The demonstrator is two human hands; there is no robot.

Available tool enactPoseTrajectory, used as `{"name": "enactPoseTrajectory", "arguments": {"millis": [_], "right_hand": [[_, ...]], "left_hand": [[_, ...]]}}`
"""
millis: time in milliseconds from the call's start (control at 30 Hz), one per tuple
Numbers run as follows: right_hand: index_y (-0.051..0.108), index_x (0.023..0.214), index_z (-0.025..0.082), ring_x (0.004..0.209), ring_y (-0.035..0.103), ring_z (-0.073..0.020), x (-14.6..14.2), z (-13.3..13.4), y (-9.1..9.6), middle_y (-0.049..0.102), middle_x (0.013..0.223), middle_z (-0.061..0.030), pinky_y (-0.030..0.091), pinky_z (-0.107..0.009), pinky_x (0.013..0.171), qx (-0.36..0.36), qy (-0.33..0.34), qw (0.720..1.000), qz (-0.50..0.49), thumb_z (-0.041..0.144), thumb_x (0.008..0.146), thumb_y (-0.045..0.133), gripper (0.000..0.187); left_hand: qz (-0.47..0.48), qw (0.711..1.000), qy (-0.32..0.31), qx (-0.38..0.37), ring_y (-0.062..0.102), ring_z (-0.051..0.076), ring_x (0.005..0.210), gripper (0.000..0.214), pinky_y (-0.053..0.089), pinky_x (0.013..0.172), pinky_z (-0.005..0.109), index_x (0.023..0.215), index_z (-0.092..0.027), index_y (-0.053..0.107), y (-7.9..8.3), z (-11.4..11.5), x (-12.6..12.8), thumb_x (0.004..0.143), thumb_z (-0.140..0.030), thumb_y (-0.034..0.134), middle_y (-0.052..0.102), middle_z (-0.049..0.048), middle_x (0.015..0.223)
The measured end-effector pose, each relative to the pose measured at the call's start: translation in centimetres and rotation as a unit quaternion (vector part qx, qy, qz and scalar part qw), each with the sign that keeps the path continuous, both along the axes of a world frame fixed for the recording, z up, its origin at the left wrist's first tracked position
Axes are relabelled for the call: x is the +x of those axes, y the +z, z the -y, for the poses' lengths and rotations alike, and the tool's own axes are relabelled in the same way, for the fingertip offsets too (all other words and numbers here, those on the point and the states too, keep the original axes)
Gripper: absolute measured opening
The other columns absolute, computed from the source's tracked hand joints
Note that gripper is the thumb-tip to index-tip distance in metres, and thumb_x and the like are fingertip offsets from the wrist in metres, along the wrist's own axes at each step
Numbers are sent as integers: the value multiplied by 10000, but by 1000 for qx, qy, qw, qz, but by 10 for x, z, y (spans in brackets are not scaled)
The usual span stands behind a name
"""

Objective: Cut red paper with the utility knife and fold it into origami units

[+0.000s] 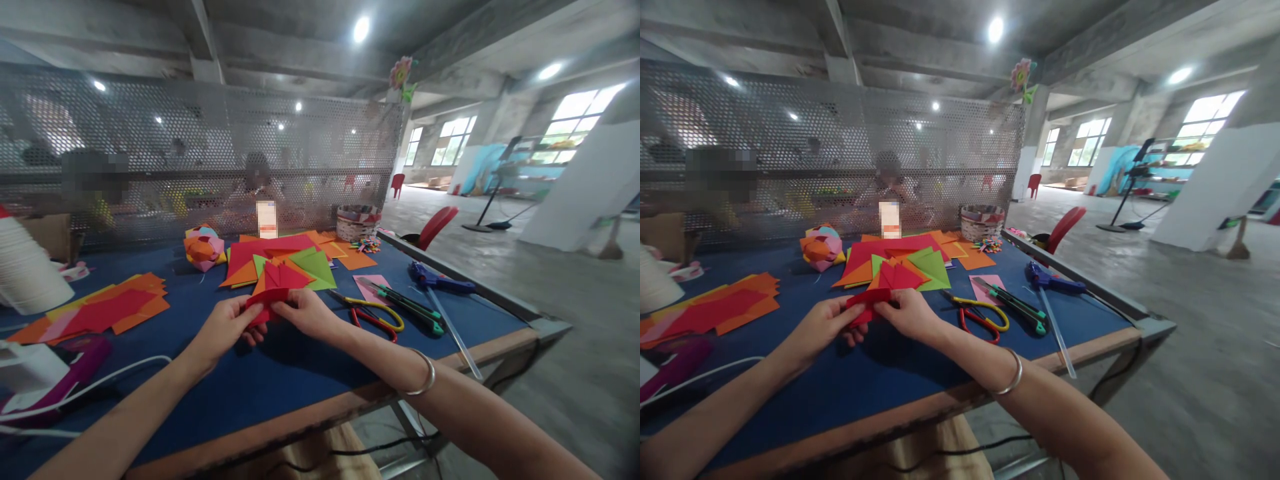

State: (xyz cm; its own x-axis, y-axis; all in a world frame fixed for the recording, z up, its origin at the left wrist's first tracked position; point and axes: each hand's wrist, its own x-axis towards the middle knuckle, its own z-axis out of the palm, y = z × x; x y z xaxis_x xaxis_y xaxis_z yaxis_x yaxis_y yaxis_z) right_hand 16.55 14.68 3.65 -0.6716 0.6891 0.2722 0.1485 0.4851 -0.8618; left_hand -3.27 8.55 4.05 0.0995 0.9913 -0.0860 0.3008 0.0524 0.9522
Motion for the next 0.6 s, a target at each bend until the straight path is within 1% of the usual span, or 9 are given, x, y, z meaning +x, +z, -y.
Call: {"name": "enactPoseTrajectory", "arguments": {"millis": [300, 533, 600], "right_hand": [[656, 1210, 174, 983, 690, -212, 3, 3, 6, 679, 1194, -65, 596, -401, 845, -5, -24, 999, 25, 400, 1010, 648, 302], [650, 1226, 178, 980, 689, -207, 2, 4, 6, 676, 1206, -70, 599, -396, 838, 8, -34, 999, 11, 387, 1010, 652, 301], [651, 1224, 178, 984, 689, -210, 1, 4, 5, 674, 1211, -69, 600, -395, 836, 14, -48, 999, 0, 386, 1007, 656, 301]], "left_hand": [[-3, 1000, 4, -12, 668, 182, 982, 390, 591, 841, 391, 1235, -171, 605, 1, -2, -2, 967, -455, 622, 660, 74, 1179], [-11, 1000, -9, -18, 669, 176, 966, 367, 593, 829, 380, 1214, -168, 614, 0, -4, -5, 963, -434, 635, 664, 68, 1160], [-12, 1000, -8, -19, 669, 174, 961, 367, 593, 825, 378, 1212, -167, 614, 1, -3, -4, 964, -437, 632, 665, 68, 1155]]}}
